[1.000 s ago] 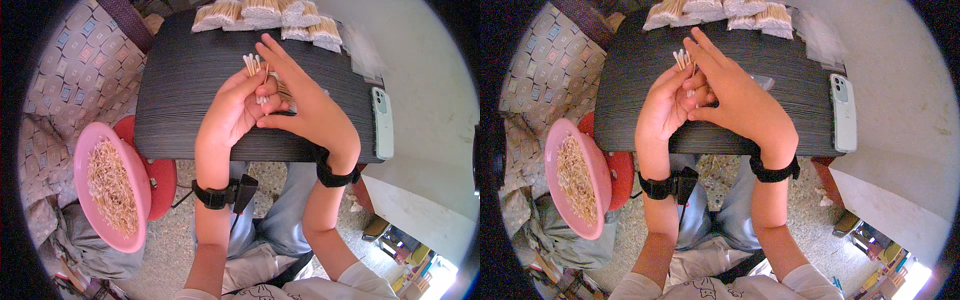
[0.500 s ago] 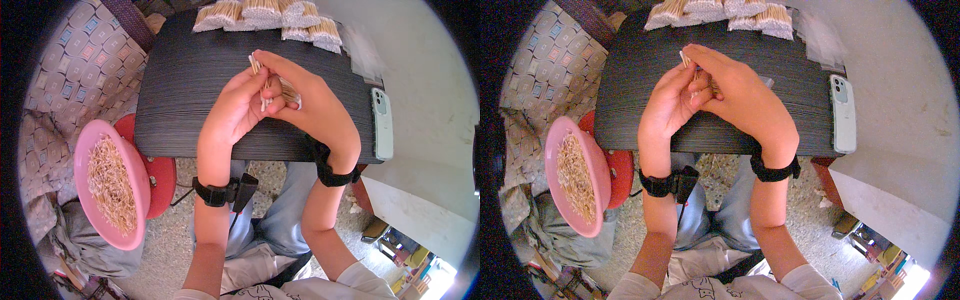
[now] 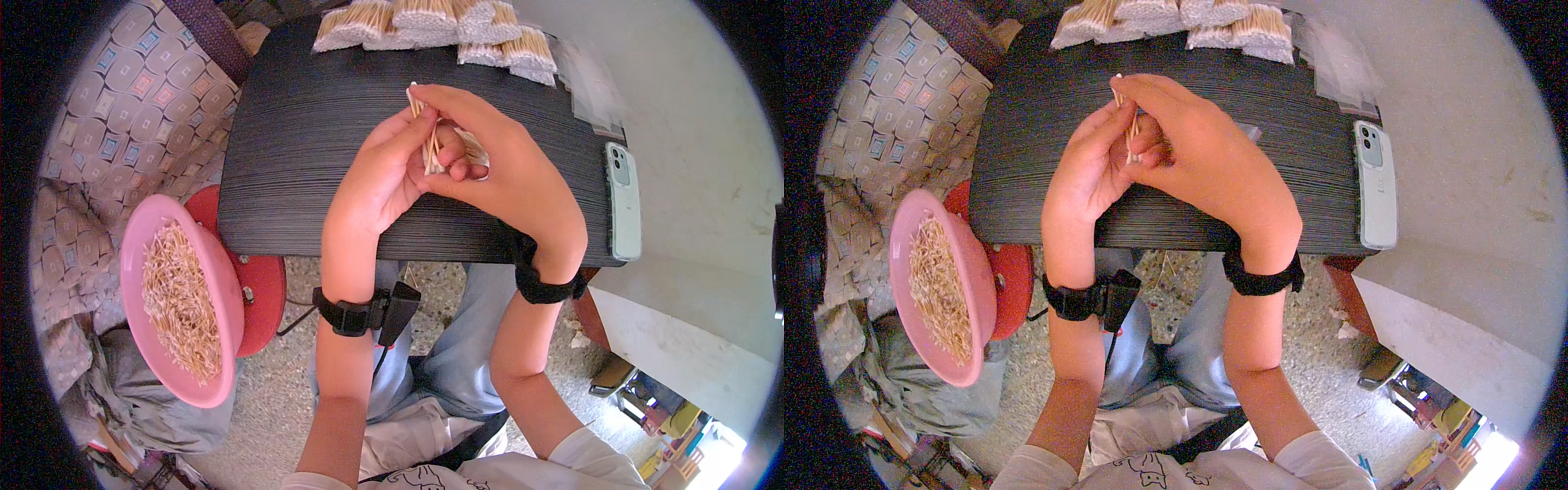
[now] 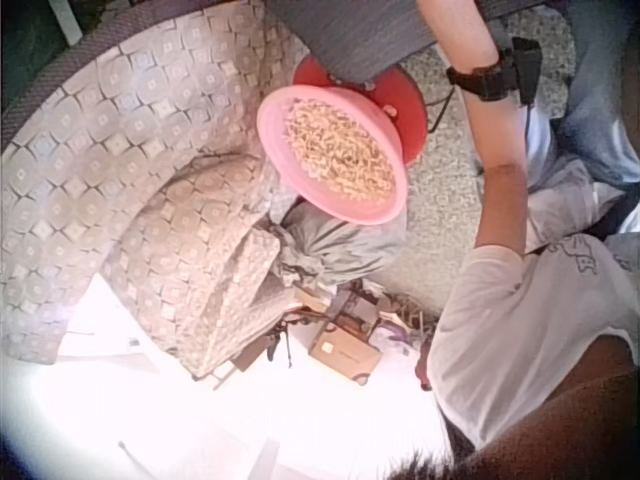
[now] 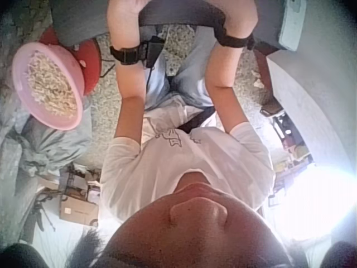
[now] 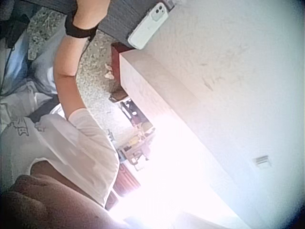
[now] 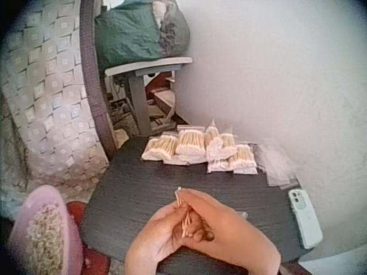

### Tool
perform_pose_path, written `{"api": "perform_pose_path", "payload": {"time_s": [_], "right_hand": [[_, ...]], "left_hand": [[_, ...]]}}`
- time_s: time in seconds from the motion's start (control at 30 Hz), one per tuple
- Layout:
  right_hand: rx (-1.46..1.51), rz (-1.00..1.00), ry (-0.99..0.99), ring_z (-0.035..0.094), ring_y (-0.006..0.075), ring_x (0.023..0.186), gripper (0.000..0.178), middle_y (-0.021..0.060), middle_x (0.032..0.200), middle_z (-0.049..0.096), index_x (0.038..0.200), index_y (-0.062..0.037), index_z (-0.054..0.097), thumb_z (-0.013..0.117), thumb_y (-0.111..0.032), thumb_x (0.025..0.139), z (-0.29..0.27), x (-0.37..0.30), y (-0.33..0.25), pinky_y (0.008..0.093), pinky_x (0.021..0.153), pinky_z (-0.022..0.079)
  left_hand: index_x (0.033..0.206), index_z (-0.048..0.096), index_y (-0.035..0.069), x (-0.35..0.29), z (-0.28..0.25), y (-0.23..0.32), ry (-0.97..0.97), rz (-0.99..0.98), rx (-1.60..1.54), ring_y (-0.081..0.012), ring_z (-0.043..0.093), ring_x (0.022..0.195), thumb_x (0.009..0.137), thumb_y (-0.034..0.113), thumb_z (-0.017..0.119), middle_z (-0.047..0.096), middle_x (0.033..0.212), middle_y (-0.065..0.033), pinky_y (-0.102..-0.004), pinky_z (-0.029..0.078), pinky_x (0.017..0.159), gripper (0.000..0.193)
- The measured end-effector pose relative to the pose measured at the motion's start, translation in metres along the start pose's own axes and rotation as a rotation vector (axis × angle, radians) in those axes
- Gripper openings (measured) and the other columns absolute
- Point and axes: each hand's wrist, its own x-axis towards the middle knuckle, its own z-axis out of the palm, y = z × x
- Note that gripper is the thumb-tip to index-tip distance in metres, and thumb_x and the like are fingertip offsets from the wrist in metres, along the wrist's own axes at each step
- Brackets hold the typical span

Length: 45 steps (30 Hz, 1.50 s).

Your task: Packaging loose cotton swabs into small clear plastic bags.

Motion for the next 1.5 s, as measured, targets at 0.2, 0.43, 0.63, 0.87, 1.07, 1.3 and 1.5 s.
{"api": "perform_pose_path", "payload": {"time_s": [0.2,0.43,0.63,0.87,1.07,1.3,1.5], "right_hand": [[0.012,0.142,-0.083,0.054,0.0187,0.064,0.066,0.0113,0.082,0.056,0.129,0.0000,0.045,0.071,-0.003,0.069,-0.003,0.001,-0.009,0.0278,0.059,0.047],[-0.011,0.051,-0.021,0.050,0.0172,0.060,0.068,0.0100,0.072,0.051,0.133,0.0002,0.042,0.070,-0.005,0.072,-0.002,-0.002,-0.004,0.0282,0.057,0.045],[-0.006,0.041,-0.027,0.051,0.0183,0.061,0.066,0.0112,0.075,0.053,0.132,0.0012,0.042,0.069,-0.005,0.072,-0.002,-0.003,-0.002,0.0288,0.057,0.046],[-0.006,-0.010,-0.016,0.053,0.0202,0.062,0.065,0.0119,0.080,0.056,0.132,-0.0002,0.044,0.068,-0.004,0.072,-0.001,-0.004,0.004,0.0302,0.058,0.047],[0.047,0.181,-0.116,0.059,0.0226,0.100,0.069,0.0137,0.116,0.059,0.137,-0.0074,0.043,0.067,-0.002,0.072,-0.005,-0.002,-0.005,0.0308,0.089,0.044],[0.059,0.111,-0.088,0.056,0.0261,0.112,0.072,0.0141,0.129,0.054,0.138,-0.0071,0.041,0.068,-0.003,0.071,-0.003,-0.004,0.000,0.0336,0.097,0.041],[0.096,0.046,-0.011,0.055,0.0230,0.113,0.071,0.0143,0.129,0.054,0.141,-0.0071,0.035,0.068,-0.009,0.078,-0.004,-0.002,-0.004,0.0332,0.099,0.039]], "left_hand": [[0.102,0.047,0.002,-0.002,-0.003,0.000,0.063,-0.002,0.081,-0.0213,0.062,0.075,0.100,0.031,0.040,0.059,0.077,-0.0088,-0.0356,0.053,0.074,0.030],[0.103,0.048,0.003,-0.001,0.001,-0.001,0.077,0.002,0.115,-0.0209,0.061,0.075,0.100,0.032,0.038,0.059,0.078,-0.0090,-0.0359,0.054,0.074,0.031],[0.093,0.052,0.002,0.001,-0.002,-0.005,0.041,0.023,0.075,-0.0210,0.059,0.071,0.100,0.030,0.039,0.059,0.076,-0.0079,-0.0331,0.050,0.069,0.031],[0.097,0.051,0.002,0.000,-0.001,-0.003,0.053,0.009,0.116,-0.0200,0.059,0.071,0.100,0.031,0.038,0.057,0.074,-0.0075,-0.0337,0.051,0.070,0.031],[0.102,0.050,0.003,-0.002,-0.008,-0.003,0.052,-0.022,0.136,-0.0153,0.057,0.072,0.099,0.031,0.044,0.054,0.075,-0.0026,-0.0317,0.051,0.072,0.029],[0.106,0.054,0.003,0.000,0.021,-0.004,0.389,-0.034,0.148,-0.0086,0.048,0.065,0.097,0.026,0.049,0.046,0.072,0.0029,-0.0246,0.047,0.063,0.025],[0.105,0.056,0.004,-0.004,0.015,0.001,0.285,-0.103,0.285,-0.0037,0.038,0.055,0.092,0.015,0.049,0.044,0.070,0.0055,-0.0193,0.027,0.045,0.019]]}}
